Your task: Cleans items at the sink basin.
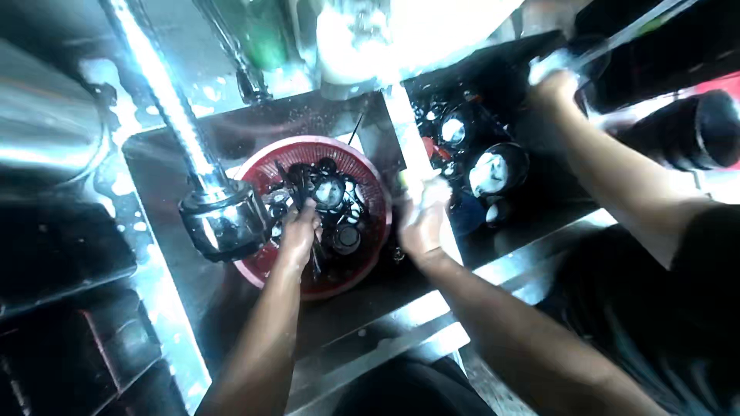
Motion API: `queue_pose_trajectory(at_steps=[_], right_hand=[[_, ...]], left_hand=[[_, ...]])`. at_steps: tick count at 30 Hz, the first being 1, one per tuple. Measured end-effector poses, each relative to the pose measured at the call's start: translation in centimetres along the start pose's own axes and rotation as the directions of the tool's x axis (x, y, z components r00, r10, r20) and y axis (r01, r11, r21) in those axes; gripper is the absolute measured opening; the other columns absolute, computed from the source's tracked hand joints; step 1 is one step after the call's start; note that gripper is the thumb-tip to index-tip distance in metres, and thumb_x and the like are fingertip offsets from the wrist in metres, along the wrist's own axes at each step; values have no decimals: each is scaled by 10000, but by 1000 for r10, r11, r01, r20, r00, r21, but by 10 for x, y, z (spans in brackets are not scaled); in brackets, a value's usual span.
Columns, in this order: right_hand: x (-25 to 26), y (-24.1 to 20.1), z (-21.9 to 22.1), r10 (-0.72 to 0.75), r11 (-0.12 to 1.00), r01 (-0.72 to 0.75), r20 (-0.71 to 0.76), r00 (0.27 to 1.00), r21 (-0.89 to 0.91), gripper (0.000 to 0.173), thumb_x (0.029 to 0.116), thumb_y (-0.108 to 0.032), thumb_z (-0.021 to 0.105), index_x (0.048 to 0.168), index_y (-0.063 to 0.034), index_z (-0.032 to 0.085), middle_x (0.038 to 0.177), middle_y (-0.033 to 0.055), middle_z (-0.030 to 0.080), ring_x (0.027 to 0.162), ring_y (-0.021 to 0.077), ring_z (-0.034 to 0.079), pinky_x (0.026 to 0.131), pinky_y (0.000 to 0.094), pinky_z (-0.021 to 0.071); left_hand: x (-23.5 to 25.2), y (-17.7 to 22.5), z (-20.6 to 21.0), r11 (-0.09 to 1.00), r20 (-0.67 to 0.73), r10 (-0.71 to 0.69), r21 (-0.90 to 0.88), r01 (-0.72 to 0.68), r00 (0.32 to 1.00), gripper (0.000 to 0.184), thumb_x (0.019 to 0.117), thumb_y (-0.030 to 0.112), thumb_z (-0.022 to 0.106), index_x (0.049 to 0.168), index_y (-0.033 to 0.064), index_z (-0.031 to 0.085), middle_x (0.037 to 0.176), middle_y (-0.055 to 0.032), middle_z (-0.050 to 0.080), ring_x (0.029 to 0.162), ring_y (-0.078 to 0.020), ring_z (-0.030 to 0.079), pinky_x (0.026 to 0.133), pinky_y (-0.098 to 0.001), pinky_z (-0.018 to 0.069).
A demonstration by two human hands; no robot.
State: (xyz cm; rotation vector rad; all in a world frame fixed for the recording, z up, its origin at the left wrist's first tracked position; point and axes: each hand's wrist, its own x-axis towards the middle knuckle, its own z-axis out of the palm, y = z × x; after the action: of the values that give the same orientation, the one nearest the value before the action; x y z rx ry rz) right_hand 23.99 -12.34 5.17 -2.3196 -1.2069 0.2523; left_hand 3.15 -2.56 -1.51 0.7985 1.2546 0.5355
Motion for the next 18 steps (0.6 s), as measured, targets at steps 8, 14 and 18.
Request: queue_pose_trajectory(at_steps=[8,14,18], right_hand=[[45,-147,65,139,866,-328,449,883,376,392,1008,-270,596,1320,-39,538,1401,214,546,1253,338,594,1022,537,529],[20,-132,37,108,856,-375,588,802,354,467,1033,-282,568,1431,-46,504,1226,195,684,1122,324,678,981,571,548],[37,-121,13,284,714,-540,521,805,446,493,1066,-370,517,1441,-60,436,1185,166,665,1062,258,677,945,498,560]], left_hand=[[-48,32,7,876,81,266,396,-276,961,138,1023,143,582,1124,71,642,837,-86,661,616,-170,606,539,-378,538],[-41,47,18,723,146,398,558,-408,906,402,916,187,693,1269,6,625,1154,-155,704,1076,-242,683,971,-502,553],[-50,62,68,705,37,496,566,-427,867,281,918,133,692,1173,15,705,1039,-147,743,982,-262,721,908,-524,580]])
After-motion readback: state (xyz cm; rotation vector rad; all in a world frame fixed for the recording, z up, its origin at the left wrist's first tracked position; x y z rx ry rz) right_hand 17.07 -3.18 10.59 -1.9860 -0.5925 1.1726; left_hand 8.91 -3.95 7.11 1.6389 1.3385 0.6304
